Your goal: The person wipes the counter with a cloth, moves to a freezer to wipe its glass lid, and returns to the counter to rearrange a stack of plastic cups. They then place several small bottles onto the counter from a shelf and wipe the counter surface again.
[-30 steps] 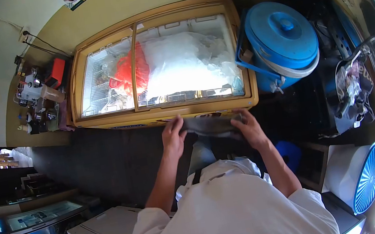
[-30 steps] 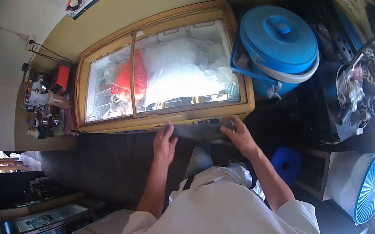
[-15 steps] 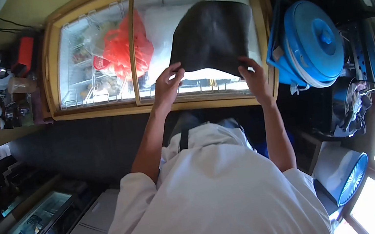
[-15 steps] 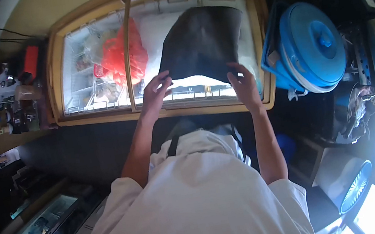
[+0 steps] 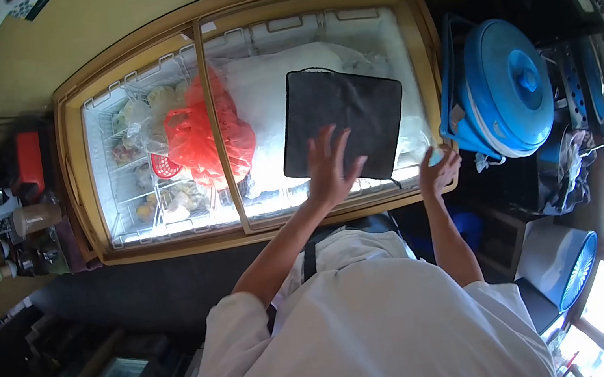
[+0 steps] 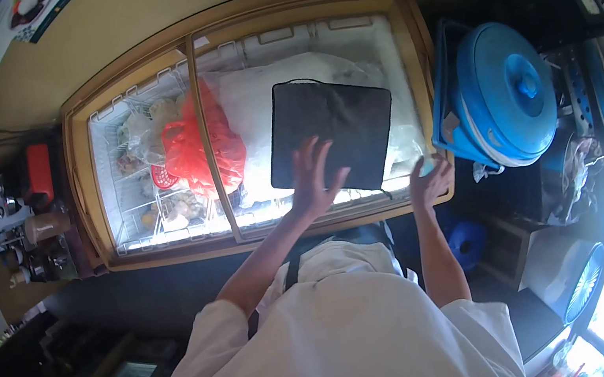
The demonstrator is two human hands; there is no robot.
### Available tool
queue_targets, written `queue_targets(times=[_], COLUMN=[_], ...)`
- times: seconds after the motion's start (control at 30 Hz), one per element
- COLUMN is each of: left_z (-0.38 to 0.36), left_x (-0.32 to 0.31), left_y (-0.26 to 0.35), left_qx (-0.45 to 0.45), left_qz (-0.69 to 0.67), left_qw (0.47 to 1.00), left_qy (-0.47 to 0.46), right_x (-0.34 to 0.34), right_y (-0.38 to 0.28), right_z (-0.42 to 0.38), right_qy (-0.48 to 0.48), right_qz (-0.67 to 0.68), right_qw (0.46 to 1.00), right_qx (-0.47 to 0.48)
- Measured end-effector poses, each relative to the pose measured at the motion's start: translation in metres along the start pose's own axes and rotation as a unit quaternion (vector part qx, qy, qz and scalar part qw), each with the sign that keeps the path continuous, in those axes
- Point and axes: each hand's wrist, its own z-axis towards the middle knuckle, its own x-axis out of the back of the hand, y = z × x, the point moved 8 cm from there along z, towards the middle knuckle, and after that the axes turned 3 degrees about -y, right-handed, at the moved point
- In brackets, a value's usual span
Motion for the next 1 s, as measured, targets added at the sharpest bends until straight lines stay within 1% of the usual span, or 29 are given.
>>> queue_targets(times=[0.03,0.1,0.17,0.2,0.23,0.3,0.37,0.47,0.5,0.53,0.57,0.63,0.7,0.73,0.77,0.83,0.9,1.0], left_z=[0.010,0.035,0.049,0.057,0.070,0.082,0.104,0.140,0.146,0.149,0.151,0.138,0.115,0.105,0.091,0.075,0.062,0.068], left_x=[-0.022,-0.043,-0.059,-0.062,-0.061,-0.053,-0.043,-0.021,-0.018,-0.015,-0.018,-0.019,-0.032,-0.039,-0.044,-0.061,-0.070,-0.074], left_y=[0.009,0.016,0.010,0.001,-0.007,-0.013,-0.024,-0.038,-0.043,-0.045,-0.044,-0.037,-0.028,-0.016,-0.006,0.006,0.000,-0.006], left_qx=[-0.026,-0.020,-0.026,-0.034,-0.050,-0.069,-0.098,-0.098,-0.102,-0.095,-0.091,-0.066,-0.029,-0.034,-0.037,-0.007,0.012,0.010], left_qz=[0.059,0.105,0.155,0.182,0.212,0.235,0.267,0.269,0.272,0.239,0.248,0.268,0.246,0.241,0.237,0.268,0.297,0.320], left_qw=[0.998,0.994,0.985,0.979,0.973,0.967,0.957,0.957,0.956,0.966,0.964,0.961,0.969,0.970,0.971,0.963,0.953,0.947], left_qy=[-0.024,-0.037,-0.067,-0.080,-0.080,-0.071,-0.054,-0.036,-0.029,-0.026,-0.014,0.001,0.001,0.001,-0.003,-0.038,-0.055,-0.022], right_x=[-0.005,-0.011,-0.008,-0.015,-0.015,-0.030,-0.022,-0.029,-0.026,-0.024,-0.022,-0.019,-0.018,-0.022,-0.024,-0.020,-0.019,-0.023], right_y=[0.030,0.083,0.113,0.124,0.117,0.128,0.118,0.126,0.121,0.118,0.116,0.114,0.112,0.115,0.117,0.113,0.111,0.114], right_z=[-0.007,-0.023,-0.037,-0.048,-0.050,-0.057,-0.049,-0.053,-0.051,-0.048,-0.049,-0.045,-0.046,-0.044,-0.049,-0.047,-0.046,-0.048], right_qy=[-0.006,0.027,-0.014,-0.023,-0.033,-0.009,-0.018,-0.008,-0.007,-0.003,-0.005,-0.014,-0.005,-0.005,-0.009,-0.005,-0.011,-0.009], right_qz=[-0.055,-0.107,-0.097,-0.054,0.004,0.063,0.048,0.061,0.060,0.060,0.059,0.061,0.064,0.066,0.064,0.082,0.084,0.089], right_qw=[0.994,0.963,0.907,0.875,0.848,0.842,0.853,0.864,0.865,0.863,0.862,0.860,0.860,0.861,0.861,0.856,0.854,0.861], right_qx=[-0.091,-0.246,-0.410,-0.480,-0.529,-0.535,-0.520,-0.500,-0.498,-0.501,-0.503,-0.506,-0.507,-0.505,-0.505,-0.511,-0.514,-0.501])
